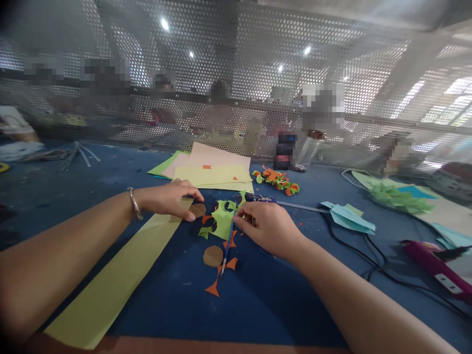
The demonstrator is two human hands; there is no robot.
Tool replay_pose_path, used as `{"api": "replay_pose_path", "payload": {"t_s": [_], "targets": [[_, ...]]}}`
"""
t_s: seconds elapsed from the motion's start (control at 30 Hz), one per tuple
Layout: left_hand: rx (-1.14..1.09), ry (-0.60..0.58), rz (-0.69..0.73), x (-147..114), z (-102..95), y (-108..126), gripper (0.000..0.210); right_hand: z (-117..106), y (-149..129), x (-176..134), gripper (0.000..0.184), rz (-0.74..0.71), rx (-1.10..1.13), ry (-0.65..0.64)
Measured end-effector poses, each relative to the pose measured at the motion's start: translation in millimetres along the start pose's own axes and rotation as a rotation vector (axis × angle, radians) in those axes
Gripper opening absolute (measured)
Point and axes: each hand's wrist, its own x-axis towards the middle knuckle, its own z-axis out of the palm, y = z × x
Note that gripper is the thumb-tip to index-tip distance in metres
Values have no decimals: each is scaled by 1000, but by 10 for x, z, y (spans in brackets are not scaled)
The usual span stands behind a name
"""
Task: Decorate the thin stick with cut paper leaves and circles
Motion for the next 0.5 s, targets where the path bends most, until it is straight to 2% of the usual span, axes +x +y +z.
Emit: {"api": "replay_pose_path", "payload": {"t_s": [0.23, 0.37, 0.5], "targets": [[-22, 196, 139, 5, 119, 265, 34, 12, 4, 6, 22, -14, 9, 25], [-126, 350, 305, 4, 177, 432, 37, 18, 2, 18, 27, 0, 47, 85], [-86, 397, 449, -14, 265, 627, 37, 37, -10, 31, 30, 13, 90, 115]]}}
